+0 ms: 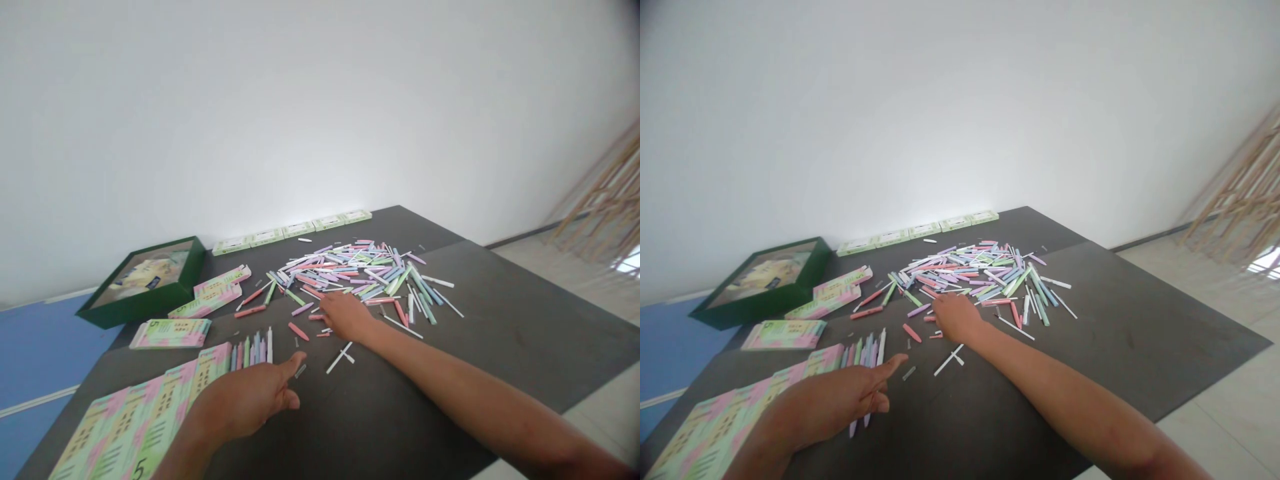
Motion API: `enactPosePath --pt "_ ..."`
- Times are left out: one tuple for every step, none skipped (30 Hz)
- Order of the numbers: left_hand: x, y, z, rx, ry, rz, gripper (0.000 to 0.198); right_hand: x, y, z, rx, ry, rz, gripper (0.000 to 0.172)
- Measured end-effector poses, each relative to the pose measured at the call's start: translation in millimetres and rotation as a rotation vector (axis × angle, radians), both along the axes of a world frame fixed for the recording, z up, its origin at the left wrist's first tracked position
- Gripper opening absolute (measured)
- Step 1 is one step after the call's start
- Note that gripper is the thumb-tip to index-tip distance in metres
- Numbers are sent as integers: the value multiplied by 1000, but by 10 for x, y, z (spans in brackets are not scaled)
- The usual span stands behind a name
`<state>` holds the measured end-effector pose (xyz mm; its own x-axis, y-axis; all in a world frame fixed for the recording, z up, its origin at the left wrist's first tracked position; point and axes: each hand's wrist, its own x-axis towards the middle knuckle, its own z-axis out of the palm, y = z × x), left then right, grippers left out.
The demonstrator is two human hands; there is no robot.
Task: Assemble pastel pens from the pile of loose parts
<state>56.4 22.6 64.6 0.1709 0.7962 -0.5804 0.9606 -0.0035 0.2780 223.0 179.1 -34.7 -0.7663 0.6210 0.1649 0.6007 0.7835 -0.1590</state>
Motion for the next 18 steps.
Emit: enactPosePath --pt "-3 -12 3 12 -1 -2 64 -66 -5 -21 17 -39 26 17" --pt "-5 -24 8 21 -11 -7 64 -124 -9 -47 25 -63 34 19" --pt "-7 -35 14 26 -23 -13 64 -173 -10 -74 27 -73 36 21" --pt "-8 -47 20 29 -33 -18 63 -211 -9 -98 23 -74 36 22" --pt "-9 -58 24 32 -41 -22 63 -237 -4 -114 19 -68 35 22" --pt "-10 -69 27 33 -47 -23 63 -252 1 -121 17 -57 32 22" --pt "-10 -79 26 37 -48 -22 62 -256 7 -117 16 -47 27 22" --pt "-12 -88 22 43 -46 -19 62 -249 10 -103 20 -39 22 21" --pt "-14 -96 14 50 -44 -17 62 -232 7 -80 22 -22 8 21" --pt "-16 -102 3 57 -46 -18 62 -205 -3 -52 16 15 -17 19" --pt "-17 -106 -9 63 -49 -23 61 -169 -22 -21 -4 78 -47 18" --pt "-17 -107 -22 68 -50 -27 61 -125 -52 7 -44 167 -70 17" --pt "-14 -104 -33 72 -49 -32 60 -77 -90 29 -105 279 -81 16" --pt "-6 -98 -41 72 -43 -35 60 -27 -134 44 -181 401 -72 15" --pt "6 -89 -46 71 -35 -36 60 20 -182 49 -264 514 -42 13" --pt "23 -78 -47 68 -26 -38 60 61 -227 44 -343 605 0 13" --pt "44 -65 -45 63 -16 -43 60 95 -268 31 -418 676 42 16" --pt "69 -52 -40 61 -4 -50 60 119 -299 11 -476 731 73 21"
